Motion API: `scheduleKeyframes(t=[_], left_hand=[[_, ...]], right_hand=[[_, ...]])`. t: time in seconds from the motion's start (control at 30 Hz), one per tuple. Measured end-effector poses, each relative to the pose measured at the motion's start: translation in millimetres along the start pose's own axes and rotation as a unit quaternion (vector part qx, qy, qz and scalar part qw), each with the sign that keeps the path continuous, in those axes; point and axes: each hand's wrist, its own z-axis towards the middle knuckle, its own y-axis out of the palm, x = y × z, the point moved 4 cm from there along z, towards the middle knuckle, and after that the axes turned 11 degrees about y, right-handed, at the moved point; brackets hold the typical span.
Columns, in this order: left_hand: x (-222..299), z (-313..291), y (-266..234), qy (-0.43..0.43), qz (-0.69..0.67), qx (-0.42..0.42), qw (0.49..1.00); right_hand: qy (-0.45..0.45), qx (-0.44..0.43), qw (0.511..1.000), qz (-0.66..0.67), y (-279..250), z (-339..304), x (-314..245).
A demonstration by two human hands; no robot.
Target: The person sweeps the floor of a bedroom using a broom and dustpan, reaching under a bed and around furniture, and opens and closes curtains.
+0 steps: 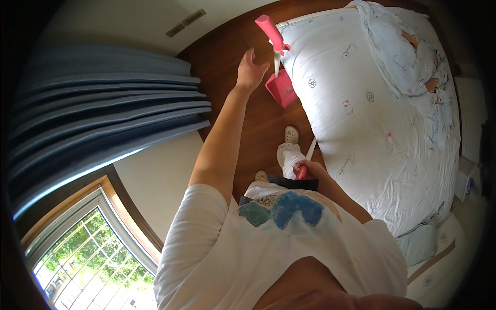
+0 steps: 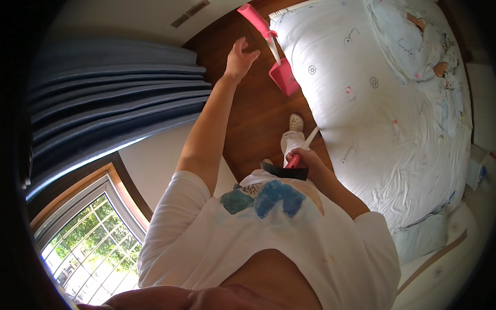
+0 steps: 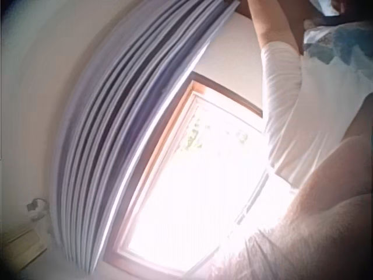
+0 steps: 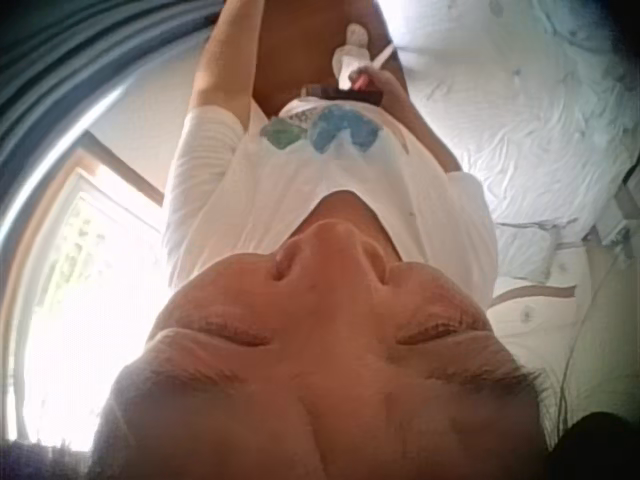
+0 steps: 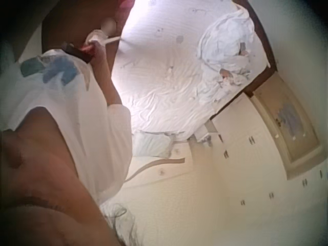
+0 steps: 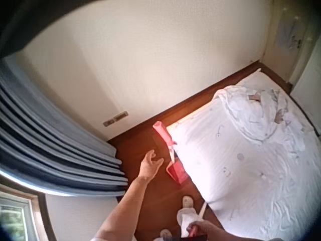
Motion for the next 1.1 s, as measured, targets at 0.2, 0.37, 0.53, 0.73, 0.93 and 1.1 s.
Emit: scheduleKeyframes(t=[0.2, 0.37, 0.53, 0.73, 0.93, 1.1], left_hand=[[30.7, 48.7, 42.3, -0.121, -0.209, -0.18, 0.953], [11.1, 25.1, 56.3, -0.052, -0.052, -0.196, 0.978], [9.0, -24.3, 1.9, -0.016, -0.068, -0.135, 0.988], [8.5, -130.0, -119.8, -0.054, -0.028, 0.011, 0.998], [29.3, -260.2, -208.4, -0.213, 0.059, 0.073, 0.972], [43.2, -354.5, -237.1, -0.277, 0.079, 0.115, 0.951]], right_hand=[[0.023, -0.024, 0.998, 0.044, -19.4, -1.4, -14.0], [0.026, 0.009, 0.999, 0.032, 0.5, -14.7, -22.0], [-0.006, 0.031, 0.999, -0.033, 3.4, -8.0, -23.1], [-0.069, 0.006, 0.996, 0.061, 17.0, 22.5, -11.9], [-0.182, -0.051, 0.982, -0.014, 58.2, 97.8, -30.2], [-0.178, 0.001, 0.982, 0.066, 67.7, 166.9, -67.3]])
